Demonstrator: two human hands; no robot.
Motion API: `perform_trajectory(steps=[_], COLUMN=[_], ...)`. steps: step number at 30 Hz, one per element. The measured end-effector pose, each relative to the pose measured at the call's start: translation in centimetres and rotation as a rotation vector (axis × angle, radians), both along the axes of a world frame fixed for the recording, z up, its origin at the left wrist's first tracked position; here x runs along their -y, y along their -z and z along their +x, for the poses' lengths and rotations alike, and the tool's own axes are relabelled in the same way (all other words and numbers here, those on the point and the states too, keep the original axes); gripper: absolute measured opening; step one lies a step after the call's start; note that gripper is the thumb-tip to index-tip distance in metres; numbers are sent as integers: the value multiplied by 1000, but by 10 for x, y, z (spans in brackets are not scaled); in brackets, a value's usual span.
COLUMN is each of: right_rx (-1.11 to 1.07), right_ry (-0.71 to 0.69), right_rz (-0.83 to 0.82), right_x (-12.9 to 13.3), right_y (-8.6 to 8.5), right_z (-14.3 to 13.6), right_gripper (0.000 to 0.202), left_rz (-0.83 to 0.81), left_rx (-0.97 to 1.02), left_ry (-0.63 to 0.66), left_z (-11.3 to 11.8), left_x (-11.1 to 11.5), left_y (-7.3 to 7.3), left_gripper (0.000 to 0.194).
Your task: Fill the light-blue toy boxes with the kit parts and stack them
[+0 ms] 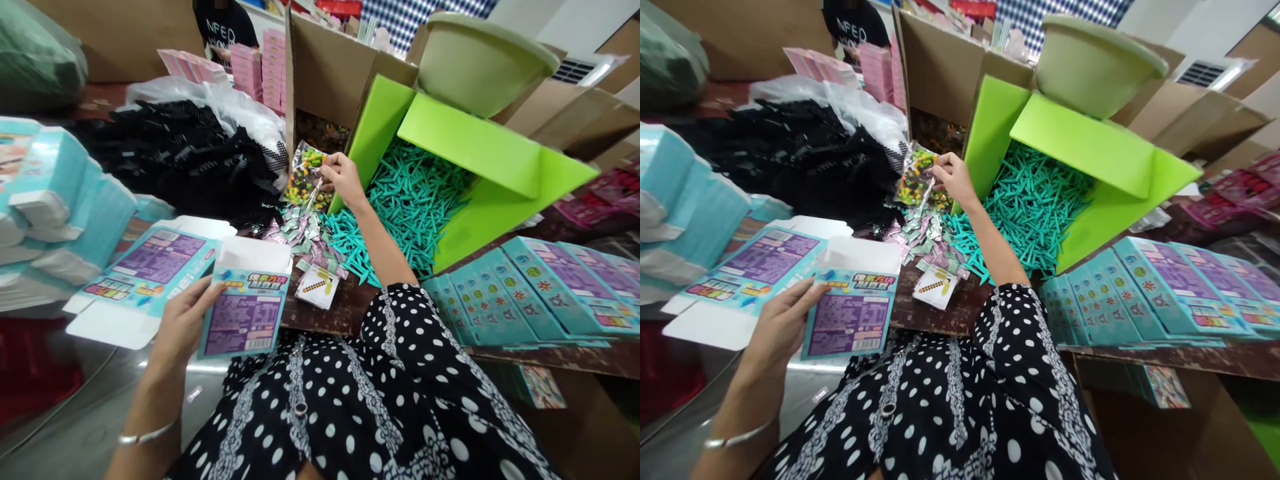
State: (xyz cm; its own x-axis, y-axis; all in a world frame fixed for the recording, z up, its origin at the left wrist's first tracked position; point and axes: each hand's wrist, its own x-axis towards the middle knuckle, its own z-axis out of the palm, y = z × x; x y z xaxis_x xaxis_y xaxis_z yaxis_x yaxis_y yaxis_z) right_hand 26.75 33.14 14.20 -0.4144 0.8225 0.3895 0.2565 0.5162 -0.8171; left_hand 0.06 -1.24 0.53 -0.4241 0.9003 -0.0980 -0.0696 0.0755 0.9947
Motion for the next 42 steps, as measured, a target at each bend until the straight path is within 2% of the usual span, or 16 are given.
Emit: perform_trajectory(steps=[2,6,8,11,14,18,21,24,29,31,33,35,37,39,42], right_rx=[-108,-9,62,99,199,457,569,590,568,586,542,416,295,247,226], right_ry=[-154,-225,-274,-409,-543,-641,-697,-759,-812,-804,-703,-476,-222,-90,-152], right_rz=[-90,-122,-129,-125,-107,120,211,189,62,-63,-154,-104,1,12,-109], right_x=[33,106,133,157,163,153,148,153,161,158,156,160,173,197,242], right_y=[1,-8,-13,-14,-10,-14,-21,-23,-13,-15,-22,-29,-25,-6,43], right_z=[9,13,12,15,21,22,14,4,-4,3,17,38,60,77,84], right_gripper=[44,68,66,52,36,16,11,9,4,12,27,35,36,41,58], left_rz=[30,60,69,94,119,139,126,136,155,140,163,223,259,254,222], left_rx=[80,167,176,197,191,153,179,214,213,214,215,204,193,180,135], left_ry=[56,153,180,199,191,203,251,251,236,227,185,112,57,25,30], left_z=[11,36,45,51,55,69,84,95,100,99,97,95,94,94,99], left_x=[-10,-20,-21,-18,-16,-16,-17,-19,-22,-23,-23,-20,-16,-10,-2], left_y=[-6,-18,-21,-24,-26,-28,-31,-35,-38,-35,-30,-24,-19,-15,-10], left_gripper=[55,47,44,43,43,42,46,48,44,43,43,47,59,72,78])
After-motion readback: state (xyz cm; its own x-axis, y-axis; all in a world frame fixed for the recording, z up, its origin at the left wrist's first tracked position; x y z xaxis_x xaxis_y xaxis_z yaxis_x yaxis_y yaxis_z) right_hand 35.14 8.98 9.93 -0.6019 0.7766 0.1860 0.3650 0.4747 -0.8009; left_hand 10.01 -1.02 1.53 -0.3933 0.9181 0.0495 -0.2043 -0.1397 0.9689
